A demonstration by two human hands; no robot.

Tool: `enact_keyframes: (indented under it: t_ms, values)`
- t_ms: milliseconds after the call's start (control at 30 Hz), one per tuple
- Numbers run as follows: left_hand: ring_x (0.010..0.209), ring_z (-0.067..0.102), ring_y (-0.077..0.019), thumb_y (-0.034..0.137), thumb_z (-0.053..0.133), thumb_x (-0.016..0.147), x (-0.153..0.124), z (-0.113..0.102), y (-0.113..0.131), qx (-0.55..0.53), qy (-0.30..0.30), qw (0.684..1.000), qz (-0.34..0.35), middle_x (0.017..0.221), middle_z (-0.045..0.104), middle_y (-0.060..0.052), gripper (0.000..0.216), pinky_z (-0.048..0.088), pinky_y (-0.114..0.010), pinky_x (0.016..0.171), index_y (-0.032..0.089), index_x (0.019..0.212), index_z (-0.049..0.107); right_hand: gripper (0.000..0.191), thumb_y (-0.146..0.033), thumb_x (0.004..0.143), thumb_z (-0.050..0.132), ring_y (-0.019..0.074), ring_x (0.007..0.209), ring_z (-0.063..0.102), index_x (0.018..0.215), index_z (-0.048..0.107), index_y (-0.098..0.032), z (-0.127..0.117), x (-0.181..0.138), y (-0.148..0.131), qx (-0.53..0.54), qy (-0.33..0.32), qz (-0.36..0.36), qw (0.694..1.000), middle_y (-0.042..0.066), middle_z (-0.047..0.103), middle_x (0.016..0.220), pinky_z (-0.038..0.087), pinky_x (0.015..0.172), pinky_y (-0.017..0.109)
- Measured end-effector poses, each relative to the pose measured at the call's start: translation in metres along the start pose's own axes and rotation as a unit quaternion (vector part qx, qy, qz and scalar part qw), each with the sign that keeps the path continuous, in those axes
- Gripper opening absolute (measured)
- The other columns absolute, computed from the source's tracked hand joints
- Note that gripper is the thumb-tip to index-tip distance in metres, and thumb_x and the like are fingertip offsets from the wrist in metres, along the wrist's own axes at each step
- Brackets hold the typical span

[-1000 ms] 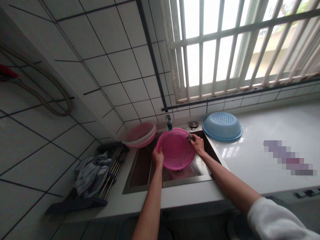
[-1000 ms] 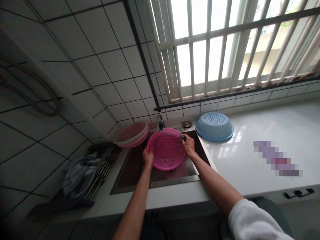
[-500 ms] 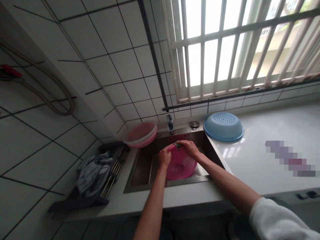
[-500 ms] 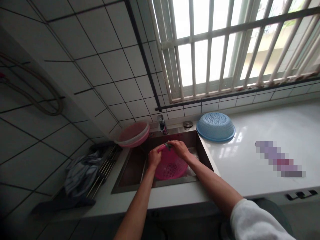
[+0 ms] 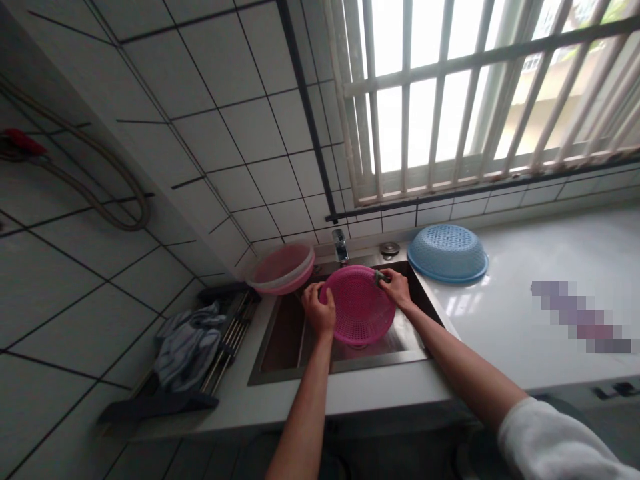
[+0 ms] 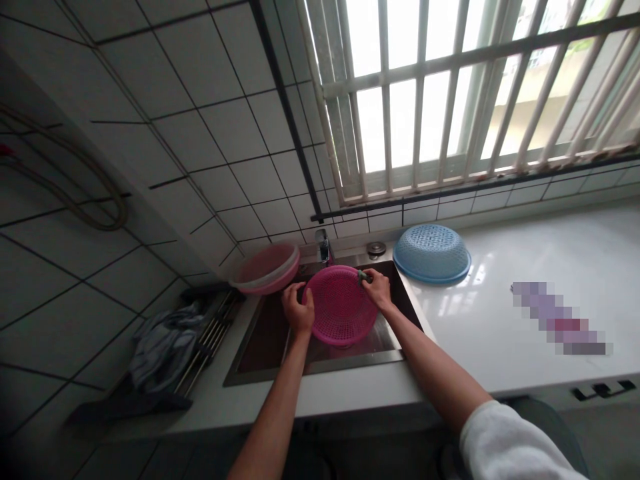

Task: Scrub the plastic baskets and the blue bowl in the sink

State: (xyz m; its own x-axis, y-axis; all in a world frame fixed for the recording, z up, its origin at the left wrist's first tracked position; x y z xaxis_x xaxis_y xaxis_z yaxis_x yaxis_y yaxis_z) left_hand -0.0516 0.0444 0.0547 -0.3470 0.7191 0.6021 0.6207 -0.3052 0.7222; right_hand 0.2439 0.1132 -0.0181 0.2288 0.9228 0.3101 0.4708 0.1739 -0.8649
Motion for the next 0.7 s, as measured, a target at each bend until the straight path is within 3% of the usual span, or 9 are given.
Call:
enact_keyframes:
  t_ms: [67, 133, 200, 267, 367, 467, 700]
  values:
    - [0.101, 0.068, -0.0280, 0.047, 0.059, 0.096, -0.005, 0.022, -0.015, -0.018, -0.102, 0.989, -0.103, 0.103, 0.074, -0.013, 0.029, 0.050, -0.041, 0.099, 0.021, 0.098, 0.072, 0.024, -0.027, 0.080, 0.069, 0.0235, 0.089, 0.077, 0.102, 0.079, -0.026, 0.009, -0.006, -0.016, 0.048, -0.031, -0.041, 0.997, 0.004, 0.081, 0.099, 0.058, 0.085, 0.033]
    - [0.082, 0.070, -0.0253, 0.057, 0.049, 0.100, -0.019, 0.044, -0.041, -0.064, -0.197, 0.943, -0.260, 0.090, 0.074, -0.012, 0.044, 0.054, -0.037, 0.081, 0.019, 0.091, 0.070, 0.024, -0.027, 0.079, 0.069, 0.0221, 0.089, 0.076, 0.101, 0.077, -0.025, 0.020, -0.015, -0.033, 0.096, -0.070, -0.082, 0.989, 0.003, 0.081, 0.099, 0.058, 0.085, 0.033]
    - [0.072, 0.069, -0.0228, 0.065, 0.039, 0.102, -0.033, 0.056, -0.061, -0.125, -0.228, 0.885, -0.387, 0.090, 0.074, -0.013, 0.057, 0.054, -0.034, 0.069, 0.017, 0.092, 0.068, 0.024, -0.027, 0.079, 0.069, 0.0210, 0.089, 0.075, 0.101, 0.077, -0.023, 0.032, -0.026, -0.050, 0.130, -0.115, -0.115, 0.978, 0.004, 0.080, 0.100, 0.057, 0.084, 0.032]
    - [0.068, 0.069, -0.0202, 0.068, 0.043, 0.100, -0.039, 0.057, -0.074, -0.180, -0.204, 0.848, -0.455, 0.095, 0.075, -0.014, 0.057, 0.054, -0.032, 0.065, 0.016, 0.097, 0.068, 0.023, -0.027, 0.080, 0.070, 0.0195, 0.085, 0.073, 0.101, 0.077, -0.021, 0.043, -0.036, -0.065, 0.148, -0.168, -0.142, 0.964, 0.003, 0.079, 0.096, 0.055, 0.080, 0.029]
    - [0.066, 0.070, -0.0181, 0.060, 0.064, 0.093, -0.045, 0.055, -0.083, -0.235, -0.162, 0.813, -0.507, 0.094, 0.076, -0.011, 0.044, 0.056, -0.031, 0.067, 0.017, 0.099, 0.068, 0.022, -0.026, 0.080, 0.071, 0.0162, 0.074, 0.066, 0.099, 0.078, -0.018, 0.053, -0.047, -0.079, 0.146, -0.223, -0.167, 0.949, 0.002, 0.076, 0.085, 0.050, 0.070, 0.026]
    - [0.062, 0.070, -0.0175, 0.052, 0.073, 0.089, -0.052, 0.056, -0.084, -0.264, -0.136, 0.790, -0.536, 0.083, 0.075, -0.007, 0.036, 0.055, -0.030, 0.065, 0.017, 0.095, 0.068, 0.022, -0.026, 0.081, 0.071, 0.0144, 0.071, 0.062, 0.099, 0.078, -0.017, 0.054, -0.050, -0.084, 0.144, -0.243, -0.177, 0.943, 0.001, 0.074, 0.083, 0.046, 0.067, 0.024]
    - [0.048, 0.060, -0.0112, 0.034, 0.074, 0.083, -0.043, 0.069, -0.065, -0.291, -0.097, 0.798, -0.519, 0.059, 0.063, 0.000, 0.025, 0.046, -0.022, 0.052, 0.018, 0.070, 0.059, 0.033, -0.034, 0.074, 0.081, 0.0169, 0.079, 0.065, 0.102, 0.076, -0.017, 0.059, -0.055, -0.086, 0.211, -0.293, -0.120, 0.925, 0.002, 0.075, 0.091, 0.050, 0.073, 0.027]
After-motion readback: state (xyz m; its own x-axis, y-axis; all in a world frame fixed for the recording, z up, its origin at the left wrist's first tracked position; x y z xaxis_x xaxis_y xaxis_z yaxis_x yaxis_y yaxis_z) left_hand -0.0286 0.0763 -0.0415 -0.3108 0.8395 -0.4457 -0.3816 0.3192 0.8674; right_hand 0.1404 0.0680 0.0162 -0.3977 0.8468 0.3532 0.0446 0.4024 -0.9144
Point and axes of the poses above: each hand's wrist, its own x-axis towards the middle knuckle, its own z-axis out of the palm, y = z × x, the point moved 8 cm from there along x, towards the middle knuckle
